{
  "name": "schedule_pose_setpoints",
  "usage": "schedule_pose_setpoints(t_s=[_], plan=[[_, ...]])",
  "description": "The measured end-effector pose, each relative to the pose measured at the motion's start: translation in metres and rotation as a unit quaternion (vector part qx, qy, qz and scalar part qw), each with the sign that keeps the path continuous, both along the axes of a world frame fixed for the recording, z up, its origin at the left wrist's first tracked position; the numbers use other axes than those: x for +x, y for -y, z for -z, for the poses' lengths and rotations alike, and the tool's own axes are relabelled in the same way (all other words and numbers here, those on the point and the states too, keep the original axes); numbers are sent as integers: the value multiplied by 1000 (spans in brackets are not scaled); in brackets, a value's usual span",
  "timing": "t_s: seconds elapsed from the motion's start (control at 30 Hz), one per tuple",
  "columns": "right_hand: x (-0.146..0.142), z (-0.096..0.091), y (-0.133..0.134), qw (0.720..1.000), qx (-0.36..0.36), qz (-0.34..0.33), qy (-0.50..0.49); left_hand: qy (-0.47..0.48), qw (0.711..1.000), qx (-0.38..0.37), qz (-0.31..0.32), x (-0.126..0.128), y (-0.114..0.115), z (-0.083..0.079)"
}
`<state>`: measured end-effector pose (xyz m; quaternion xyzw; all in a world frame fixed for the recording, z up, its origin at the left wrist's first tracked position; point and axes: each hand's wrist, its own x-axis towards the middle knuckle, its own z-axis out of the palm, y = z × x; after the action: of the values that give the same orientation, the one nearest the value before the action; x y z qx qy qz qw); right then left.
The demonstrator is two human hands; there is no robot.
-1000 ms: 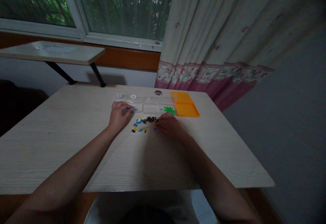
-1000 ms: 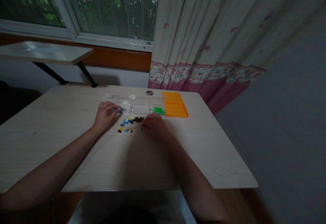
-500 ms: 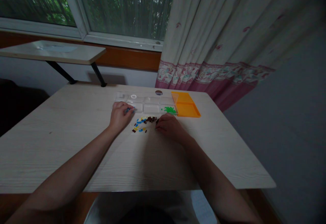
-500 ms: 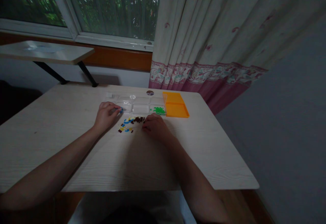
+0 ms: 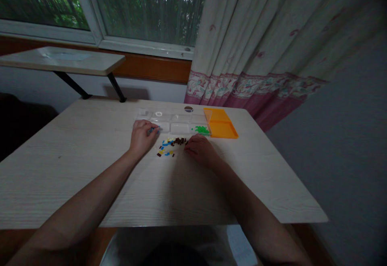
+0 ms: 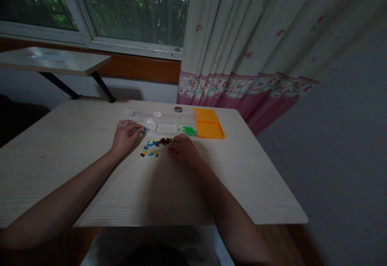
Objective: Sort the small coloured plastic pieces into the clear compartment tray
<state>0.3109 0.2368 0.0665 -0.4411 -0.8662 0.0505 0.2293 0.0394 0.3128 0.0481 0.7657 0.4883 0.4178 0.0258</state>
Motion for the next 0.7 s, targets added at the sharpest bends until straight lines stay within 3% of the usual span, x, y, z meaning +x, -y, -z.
schedule_pose_setpoints(t_s=[0.4, 0.7], plan=[[1, 3, -3, 1000, 8, -2, -5, 15, 998, 11, -56, -7, -3, 1], [2, 4, -4, 1000, 22, -1, -8, 15, 999, -7, -42, -5, 1, -2]])
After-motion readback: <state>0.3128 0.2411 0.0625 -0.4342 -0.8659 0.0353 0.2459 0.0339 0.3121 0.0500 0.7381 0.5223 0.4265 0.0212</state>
